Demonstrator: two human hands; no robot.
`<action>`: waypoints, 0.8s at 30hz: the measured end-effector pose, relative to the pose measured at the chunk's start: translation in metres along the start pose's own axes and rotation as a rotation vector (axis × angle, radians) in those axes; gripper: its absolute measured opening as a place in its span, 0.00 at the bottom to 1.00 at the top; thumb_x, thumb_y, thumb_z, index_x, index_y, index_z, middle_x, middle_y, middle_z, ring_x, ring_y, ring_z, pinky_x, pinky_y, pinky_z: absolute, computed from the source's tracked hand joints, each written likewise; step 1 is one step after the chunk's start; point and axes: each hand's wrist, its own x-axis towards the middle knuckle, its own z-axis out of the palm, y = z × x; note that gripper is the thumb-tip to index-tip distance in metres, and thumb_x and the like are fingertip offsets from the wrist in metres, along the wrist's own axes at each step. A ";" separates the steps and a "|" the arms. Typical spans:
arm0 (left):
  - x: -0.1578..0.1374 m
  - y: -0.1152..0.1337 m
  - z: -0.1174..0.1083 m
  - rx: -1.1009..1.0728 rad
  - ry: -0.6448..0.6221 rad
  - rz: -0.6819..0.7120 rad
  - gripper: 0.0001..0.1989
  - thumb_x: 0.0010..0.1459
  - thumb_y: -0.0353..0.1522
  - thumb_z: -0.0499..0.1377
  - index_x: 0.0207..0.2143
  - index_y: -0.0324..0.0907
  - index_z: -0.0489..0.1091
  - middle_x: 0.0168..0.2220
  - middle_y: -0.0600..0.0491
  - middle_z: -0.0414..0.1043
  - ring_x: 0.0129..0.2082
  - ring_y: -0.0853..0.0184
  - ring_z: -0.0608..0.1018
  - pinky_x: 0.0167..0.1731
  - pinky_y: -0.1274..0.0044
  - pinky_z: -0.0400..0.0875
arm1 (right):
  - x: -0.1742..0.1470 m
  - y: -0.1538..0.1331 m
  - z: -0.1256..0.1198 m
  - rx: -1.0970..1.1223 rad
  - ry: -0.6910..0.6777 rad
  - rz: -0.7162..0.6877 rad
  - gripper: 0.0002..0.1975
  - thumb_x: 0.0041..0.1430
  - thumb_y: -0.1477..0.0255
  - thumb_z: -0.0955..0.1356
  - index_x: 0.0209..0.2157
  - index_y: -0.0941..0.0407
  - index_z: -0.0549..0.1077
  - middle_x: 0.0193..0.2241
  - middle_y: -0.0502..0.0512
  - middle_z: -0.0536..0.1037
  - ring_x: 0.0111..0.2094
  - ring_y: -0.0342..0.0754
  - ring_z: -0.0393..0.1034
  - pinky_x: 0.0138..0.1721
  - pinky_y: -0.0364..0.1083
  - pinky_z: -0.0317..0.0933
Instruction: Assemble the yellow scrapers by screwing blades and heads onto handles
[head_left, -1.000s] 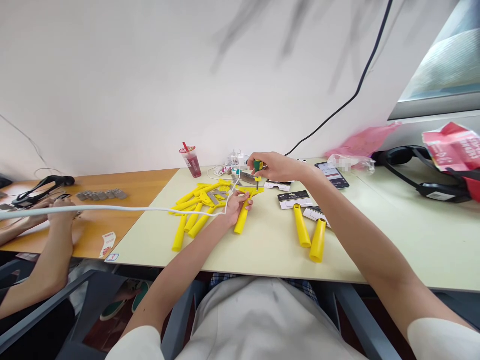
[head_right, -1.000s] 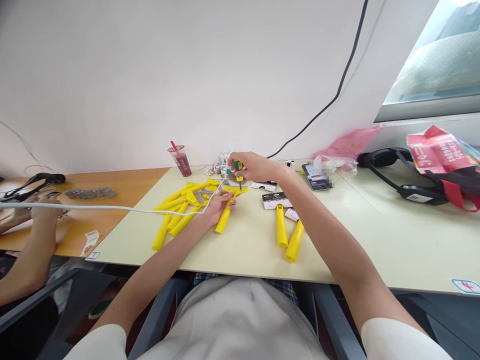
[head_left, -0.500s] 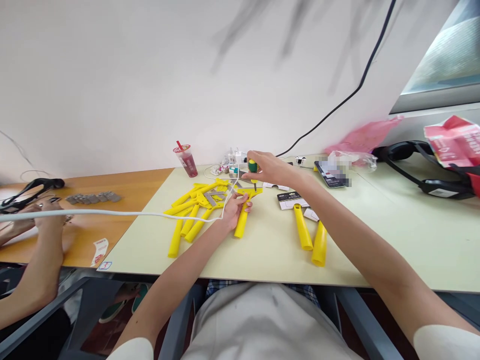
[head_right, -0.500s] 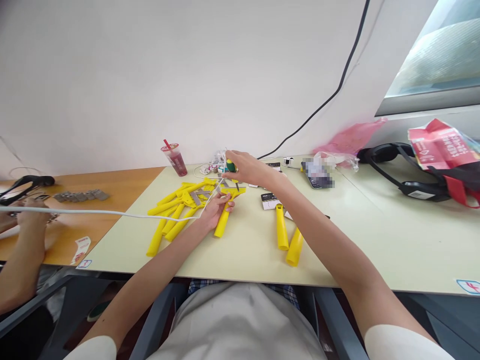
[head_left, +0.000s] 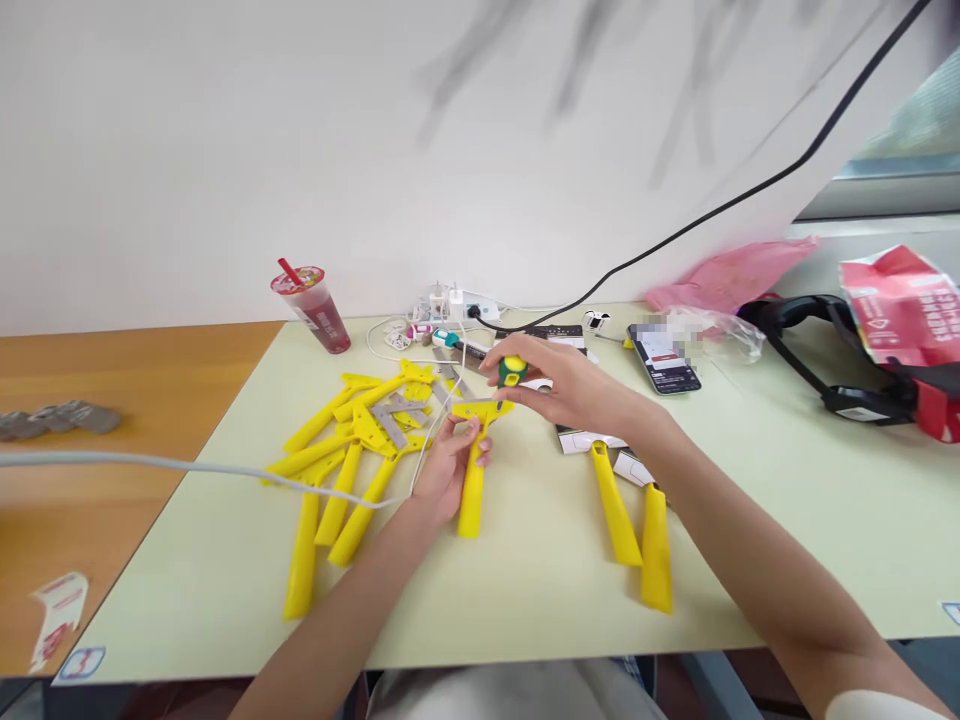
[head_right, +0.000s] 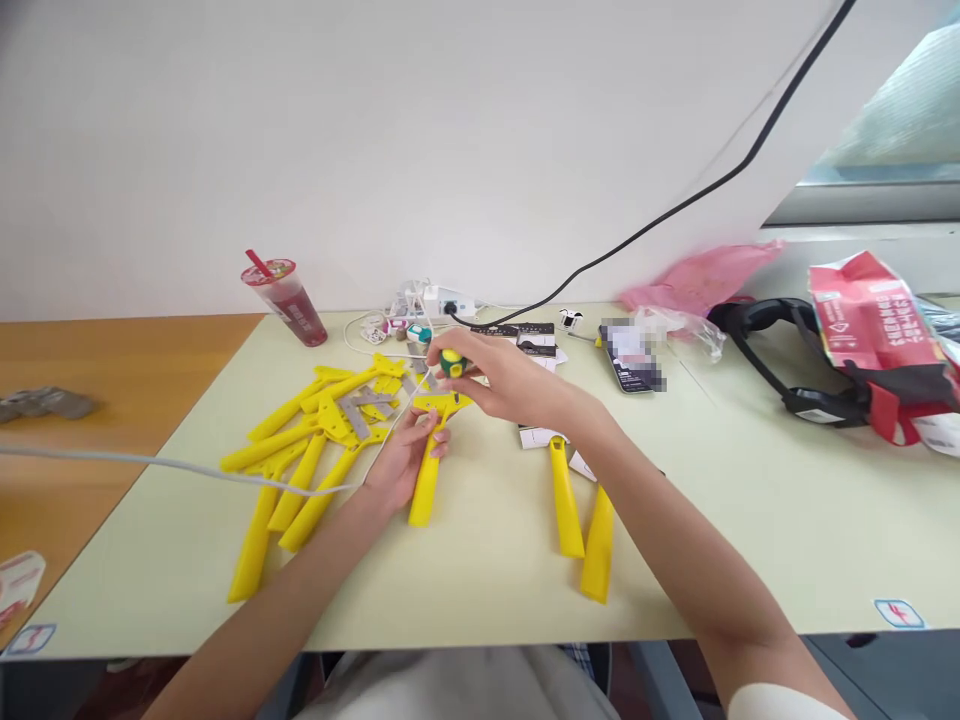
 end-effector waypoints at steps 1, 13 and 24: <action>0.000 0.000 -0.001 0.001 0.006 -0.011 0.26 0.51 0.29 0.79 0.39 0.45 0.64 0.37 0.57 0.69 0.28 0.75 0.72 0.25 0.82 0.64 | 0.001 0.002 0.000 -0.028 0.025 0.008 0.11 0.76 0.63 0.68 0.56 0.45 0.73 0.57 0.59 0.81 0.54 0.58 0.78 0.49 0.54 0.74; 0.002 0.002 0.002 0.058 0.086 -0.102 0.25 0.48 0.31 0.81 0.41 0.47 0.69 0.37 0.57 0.71 0.26 0.74 0.70 0.24 0.80 0.61 | -0.005 0.010 -0.008 -0.049 -0.045 0.068 0.20 0.78 0.72 0.62 0.66 0.44 0.64 0.63 0.62 0.76 0.50 0.56 0.79 0.44 0.53 0.72; -0.002 0.003 0.008 0.101 0.077 -0.060 0.26 0.47 0.29 0.81 0.40 0.46 0.68 0.34 0.58 0.69 0.25 0.73 0.71 0.23 0.80 0.62 | -0.003 0.009 -0.003 -0.213 -0.025 0.004 0.09 0.80 0.59 0.65 0.52 0.47 0.70 0.48 0.58 0.77 0.34 0.54 0.73 0.35 0.51 0.63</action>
